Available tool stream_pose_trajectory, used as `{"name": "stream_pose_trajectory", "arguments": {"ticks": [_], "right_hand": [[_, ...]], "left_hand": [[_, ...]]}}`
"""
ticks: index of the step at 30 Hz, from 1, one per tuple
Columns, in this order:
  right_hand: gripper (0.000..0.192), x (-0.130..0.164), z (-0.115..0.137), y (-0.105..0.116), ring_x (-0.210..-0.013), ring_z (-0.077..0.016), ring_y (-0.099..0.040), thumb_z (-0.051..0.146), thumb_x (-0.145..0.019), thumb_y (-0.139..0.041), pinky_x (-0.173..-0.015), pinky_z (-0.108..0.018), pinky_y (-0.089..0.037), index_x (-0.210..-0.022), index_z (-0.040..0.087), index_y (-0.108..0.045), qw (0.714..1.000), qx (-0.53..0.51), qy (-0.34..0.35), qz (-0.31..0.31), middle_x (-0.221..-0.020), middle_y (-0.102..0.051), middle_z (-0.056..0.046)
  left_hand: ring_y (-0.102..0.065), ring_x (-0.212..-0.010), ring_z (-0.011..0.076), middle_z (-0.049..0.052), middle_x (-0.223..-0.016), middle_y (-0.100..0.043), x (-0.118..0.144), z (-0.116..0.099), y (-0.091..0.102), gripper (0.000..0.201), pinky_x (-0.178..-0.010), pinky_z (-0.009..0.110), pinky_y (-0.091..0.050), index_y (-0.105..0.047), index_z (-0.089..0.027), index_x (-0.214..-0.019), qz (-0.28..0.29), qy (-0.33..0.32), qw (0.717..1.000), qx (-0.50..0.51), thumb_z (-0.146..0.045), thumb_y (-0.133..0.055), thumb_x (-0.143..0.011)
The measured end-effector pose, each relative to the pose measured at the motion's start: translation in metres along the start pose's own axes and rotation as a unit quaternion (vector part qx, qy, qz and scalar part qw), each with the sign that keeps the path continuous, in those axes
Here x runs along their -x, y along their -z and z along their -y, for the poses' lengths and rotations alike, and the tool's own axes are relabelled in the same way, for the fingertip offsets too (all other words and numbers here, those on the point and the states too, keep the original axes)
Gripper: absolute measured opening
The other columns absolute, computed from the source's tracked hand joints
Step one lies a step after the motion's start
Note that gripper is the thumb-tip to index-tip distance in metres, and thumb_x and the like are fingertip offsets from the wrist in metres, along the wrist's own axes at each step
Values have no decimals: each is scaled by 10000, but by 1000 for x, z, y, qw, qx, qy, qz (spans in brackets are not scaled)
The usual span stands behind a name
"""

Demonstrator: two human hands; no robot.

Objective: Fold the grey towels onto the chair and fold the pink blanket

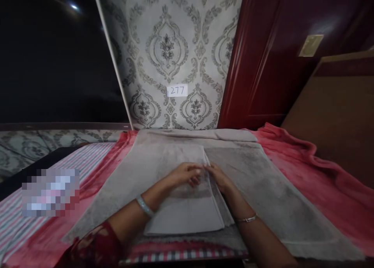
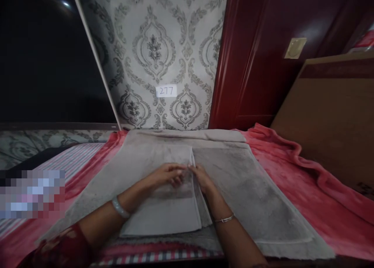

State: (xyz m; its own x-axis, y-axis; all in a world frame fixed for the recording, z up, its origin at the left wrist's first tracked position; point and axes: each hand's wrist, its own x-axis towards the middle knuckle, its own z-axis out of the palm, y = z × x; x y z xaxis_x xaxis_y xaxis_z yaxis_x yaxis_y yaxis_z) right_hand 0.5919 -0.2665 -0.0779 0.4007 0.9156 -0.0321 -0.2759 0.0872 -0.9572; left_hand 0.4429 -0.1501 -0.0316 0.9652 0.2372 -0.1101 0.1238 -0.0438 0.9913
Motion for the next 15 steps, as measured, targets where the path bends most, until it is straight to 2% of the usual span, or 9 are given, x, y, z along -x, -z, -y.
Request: {"name": "stream_pose_trajectory", "arguments": {"ticks": [2,4,6,8,10,12,15], "right_hand": [[484,-4,-1,2,-741,-258,-704,457,-649,-773,-677,-357,-559,-1028,169,-685,999,22,31,-34,-832,-749,-59],[471,-7,-2,4,-797,-271,-705,426,-645,-745,-722,-367,-560,-1037,172,-685,997,49,45,-46,-853,-749,-51],[461,-9,-1,5,-822,-271,-699,424,-675,-690,-746,-372,-557,-1067,180,-680,993,77,61,-61,-861,-747,-42],[474,-9,0,6,-806,-251,-687,403,-719,-630,-743,-358,-546,-1142,192,-656,980,141,87,-112,-841,-738,-27],[450,-9,1,8,-729,-222,-655,358,-745,-590,-702,-327,-517,-1161,194,-642,944,250,106,-185,-756,-705,-4],[326,-8,3,10,-662,-200,-612,321,-753,-574,-659,-298,-472,-1040,198,-667,906,339,105,-229,-673,-654,14],[114,-7,6,12,-659,-186,-588,300,-750,-582,-649,-279,-424,-788,215,-647,889,381,99,-235,-654,-630,9]], "left_hand": [[-682,-726,194,101,-935,-694,7,-5,23,497,-615,294,-534,-699,-148,-1111,-137,-21,989,-50,-500,-708,-761],[-684,-833,206,93,-964,-709,10,-7,49,381,-693,291,-537,-711,-152,-1061,-281,-35,954,-100,-403,-664,-778],[-666,-953,206,96,-1072,-704,10,-5,75,370,-804,292,-529,-691,-150,-1102,-367,-34,922,-122,-321,-636,-779],[-659,-976,206,106,-1107,-697,7,3,96,413,-855,305,-523,-664,-129,-1156,-415,-15,900,-130,-283,-618,-776],[-669,-943,207,103,-1057,-708,4,13,109,428,-859,318,-528,-653,-113,-1174,-442,5,886,-138,-272,-607,-779],[-675,-960,212,96,-1027,-715,1,23,114,408,-897,322,-523,-657,-113,-1166,-455,13,878,-150,-250,-596,-787],[-663,-1051,222,116,-1079,-713,1,34,115,381,-994,329,-489,-660,-107,-1158,-463,7,869,-176,-201,-571,-801]]}}
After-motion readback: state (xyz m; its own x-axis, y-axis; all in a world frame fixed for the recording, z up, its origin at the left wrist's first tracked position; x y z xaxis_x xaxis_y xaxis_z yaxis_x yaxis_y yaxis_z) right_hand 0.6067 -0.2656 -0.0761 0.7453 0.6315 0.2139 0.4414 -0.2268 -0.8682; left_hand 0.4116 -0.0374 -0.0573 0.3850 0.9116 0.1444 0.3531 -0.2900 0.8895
